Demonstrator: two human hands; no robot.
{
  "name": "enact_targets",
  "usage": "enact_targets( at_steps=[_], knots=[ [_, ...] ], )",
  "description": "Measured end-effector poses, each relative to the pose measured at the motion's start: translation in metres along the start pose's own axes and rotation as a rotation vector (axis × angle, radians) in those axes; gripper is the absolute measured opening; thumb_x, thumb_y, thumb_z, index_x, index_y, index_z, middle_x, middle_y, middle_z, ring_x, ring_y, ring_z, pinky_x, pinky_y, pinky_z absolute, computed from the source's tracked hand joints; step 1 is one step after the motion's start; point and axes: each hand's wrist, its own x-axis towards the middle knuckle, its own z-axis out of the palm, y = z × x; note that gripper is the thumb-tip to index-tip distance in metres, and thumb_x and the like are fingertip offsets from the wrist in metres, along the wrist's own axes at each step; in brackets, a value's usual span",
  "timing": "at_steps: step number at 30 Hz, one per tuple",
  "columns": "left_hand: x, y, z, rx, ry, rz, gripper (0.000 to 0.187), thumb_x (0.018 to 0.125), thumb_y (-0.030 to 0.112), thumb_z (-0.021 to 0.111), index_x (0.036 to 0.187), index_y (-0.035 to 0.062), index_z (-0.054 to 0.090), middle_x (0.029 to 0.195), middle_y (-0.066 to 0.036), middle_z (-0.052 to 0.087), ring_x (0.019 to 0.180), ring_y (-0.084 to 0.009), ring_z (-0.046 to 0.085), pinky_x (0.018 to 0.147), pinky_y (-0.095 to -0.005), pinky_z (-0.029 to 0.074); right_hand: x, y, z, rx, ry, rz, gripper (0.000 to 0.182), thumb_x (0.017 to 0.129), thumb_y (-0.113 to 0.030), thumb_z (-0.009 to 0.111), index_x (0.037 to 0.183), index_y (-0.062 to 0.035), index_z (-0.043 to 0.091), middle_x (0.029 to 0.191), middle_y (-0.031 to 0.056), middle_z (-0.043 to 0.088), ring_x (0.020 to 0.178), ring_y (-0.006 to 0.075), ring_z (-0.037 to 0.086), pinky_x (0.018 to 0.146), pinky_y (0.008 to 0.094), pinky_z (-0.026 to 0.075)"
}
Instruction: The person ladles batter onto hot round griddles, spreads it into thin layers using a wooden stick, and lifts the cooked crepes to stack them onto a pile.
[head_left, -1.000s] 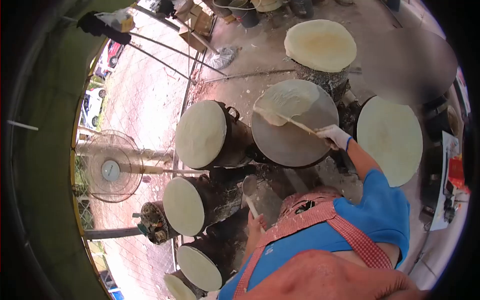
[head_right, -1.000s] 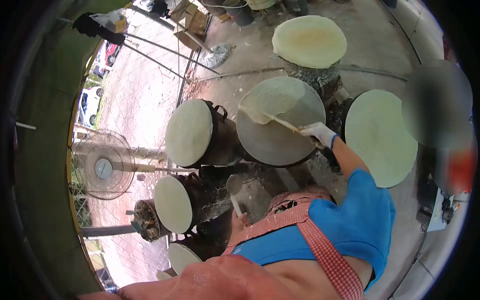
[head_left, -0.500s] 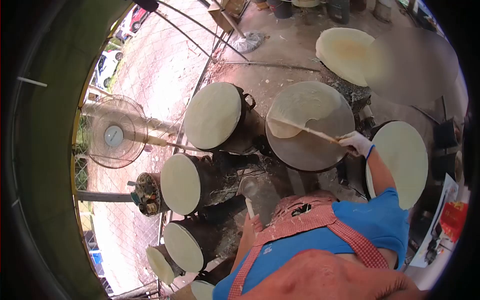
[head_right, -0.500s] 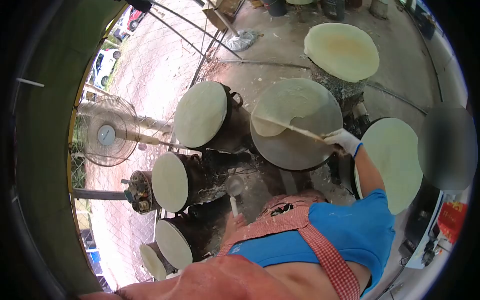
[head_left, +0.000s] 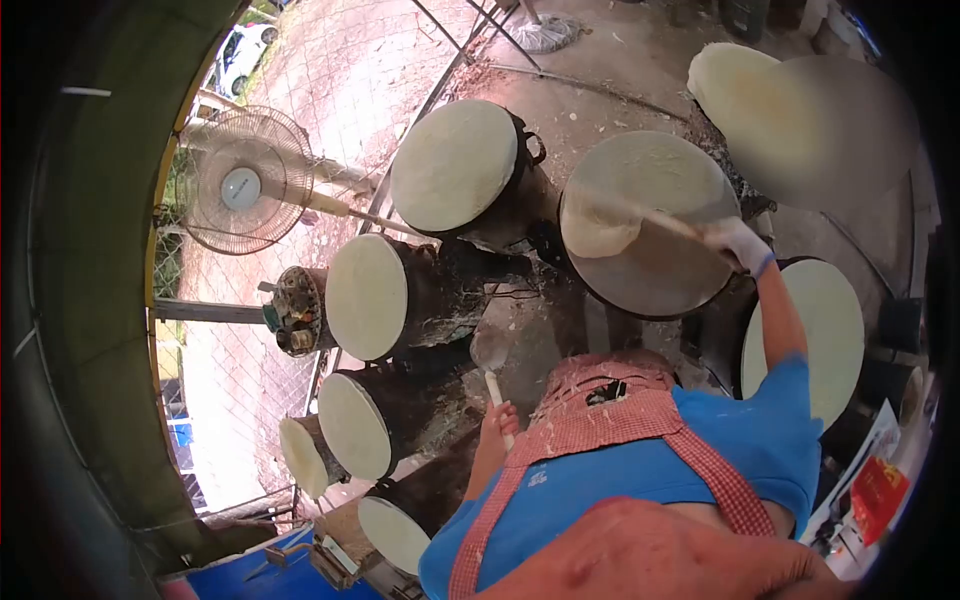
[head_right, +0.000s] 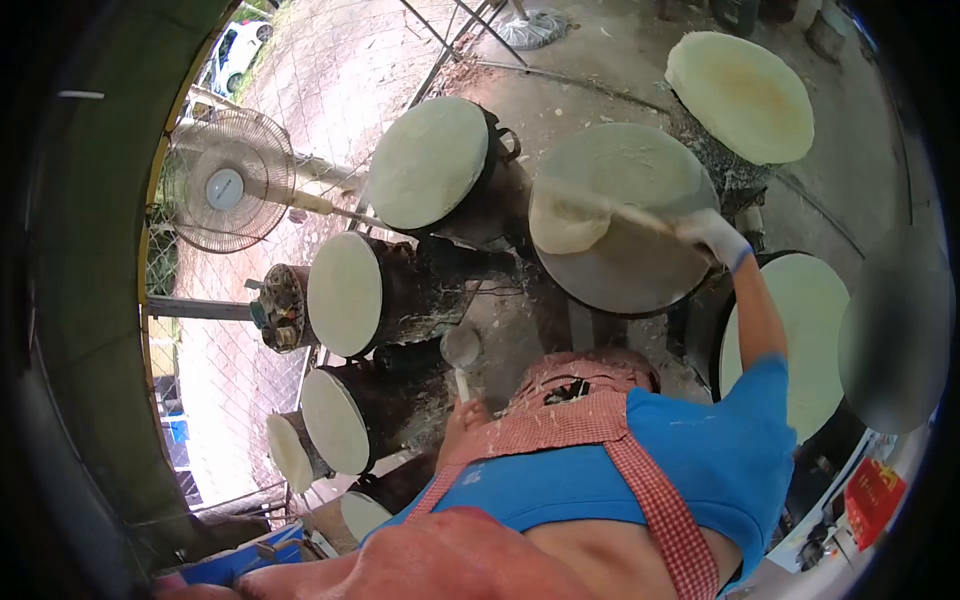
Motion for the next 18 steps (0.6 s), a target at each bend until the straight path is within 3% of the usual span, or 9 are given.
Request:
enact_targets(
  at_steps=[4, 8, 9, 10, 12, 13, 15, 16, 18],
  knots=[
    [0.004, 0.002, -0.017, 0.149, 0.066, -0.002, 0.026, 0.083, 0.006, 0.052, 0.103, 0.0135, 0.036, 0.068, -0.003, 0.041, 0.044, -0.0055, 0.032, 0.036, -0.0179, 0.027, 0.035, -0.024, -0.001, 0.023, -0.033, -0.120, 0.033, 0.069, -0.018, 0.062, 0.096, 0.0014, 0.064, 0.044, -0.0002, 0.042, 0.032, 0.0070, 0.037, 0.030, 0.0240, 0.025],
    [-0.026, -0.008, -0.002, 0.199, -0.031, 0.029, 0.018, 0.089, 0.016, 0.048, 0.099, 0.0012, 0.044, 0.065, -0.001, 0.039, 0.047, -0.0048, 0.031, 0.042, -0.0174, 0.029, 0.000, 0.003, -0.011, 0.033, -0.241, 0.234, 0.032, 0.067, -0.012, 0.063, 0.095, 0.0035, 0.063, 0.048, 0.0007, 0.047, 0.035, 0.0077, 0.038, 0.032, 0.0242, 0.027],
    [-0.036, -0.017, 0.008, 0.264, -0.084, 0.136, 0.027, 0.092, 0.022, 0.044, 0.091, -0.0043, 0.047, 0.069, -0.001, 0.040, 0.052, -0.0035, 0.032, 0.047, -0.0159, 0.031, 0.013, 0.092, -0.028, 0.154, -0.164, -0.002, 0.029, 0.066, -0.009, 0.063, 0.092, 0.0038, 0.064, 0.051, 0.0028, 0.050, 0.034, 0.0079, 0.038, 0.032, 0.0257, 0.028],
    [-0.041, -0.021, 0.010, 0.241, -0.079, 0.137, 0.027, 0.092, 0.022, 0.044, 0.091, -0.0043, 0.047, 0.069, -0.001, 0.040, 0.052, -0.0035, 0.032, 0.047, -0.0159, 0.031, -0.038, 0.022, -0.024, 0.115, -0.159, 0.241, 0.028, 0.066, -0.006, 0.062, 0.092, 0.0036, 0.064, 0.058, 0.0045, 0.055, 0.042, 0.0071, 0.043, 0.037, 0.0243, 0.033],
    [-0.041, -0.023, 0.013, 0.195, -0.109, 0.194, 0.028, 0.091, 0.024, 0.047, 0.094, -0.0038, 0.046, 0.077, -0.002, 0.042, 0.057, -0.0026, 0.033, 0.048, -0.0148, 0.031, -0.019, 0.057, -0.052, 0.018, -0.200, 0.289, 0.029, 0.067, -0.007, 0.061, 0.094, 0.0026, 0.065, 0.062, 0.0052, 0.056, 0.046, 0.0073, 0.046, 0.039, 0.0233, 0.035],
    [-0.038, -0.023, -0.004, 0.201, -0.192, 0.197, 0.034, 0.088, 0.027, 0.052, 0.096, -0.0045, 0.044, 0.084, -0.004, 0.042, 0.060, -0.0022, 0.033, 0.050, -0.0135, 0.031, 0.012, 0.082, -0.055, -0.195, -0.213, -0.232, 0.030, 0.067, -0.008, 0.061, 0.094, 0.0026, 0.064, 0.062, 0.0048, 0.057, 0.045, 0.0073, 0.046, 0.039, 0.0229, 0.035],
    [-0.041, -0.018, 0.004, 0.217, -0.092, 0.152, 0.026, 0.088, 0.024, 0.051, 0.090, -0.0012, 0.045, 0.070, 0.001, 0.036, 0.052, -0.0025, 0.031, 0.044, -0.0151, 0.028, 0.045, 0.069, -0.049, -0.220, -0.133, -0.443, 0.028, 0.067, -0.010, 0.063, 0.093, 0.0006, 0.065, 0.063, 0.0029, 0.057, 0.049, 0.0079, 0.048, 0.044, 0.0220, 0.038],
    [-0.041, -0.016, 0.008, 0.230, 0.010, 0.117, 0.020, 0.088, 0.021, 0.050, 0.084, 0.0021, 0.045, 0.056, 0.005, 0.030, 0.044, -0.0028, 0.029, 0.039, -0.0167, 0.026, 0.050, 0.028, -0.022, -0.030, -0.057, -0.132, 0.025, 0.067, -0.010, 0.064, 0.090, -0.0015, 0.065, 0.064, 0.0014, 0.058, 0.053, 0.0085, 0.051, 0.049, 0.0216, 0.041],
    [-0.032, -0.011, -0.008, 0.137, -0.022, 0.060, 0.019, 0.089, 0.020, 0.049, 0.083, 0.0024, 0.045, 0.056, 0.005, 0.031, 0.044, -0.0029, 0.030, 0.038, -0.0169, 0.025, 0.031, -0.040, 0.007, -0.143, -0.149, 0.265, 0.024, 0.069, -0.012, 0.063, 0.090, -0.0023, 0.065, 0.062, -0.0007, 0.055, 0.057, 0.0063, 0.048, 0.050, 0.0244, 0.040]
  ],
)
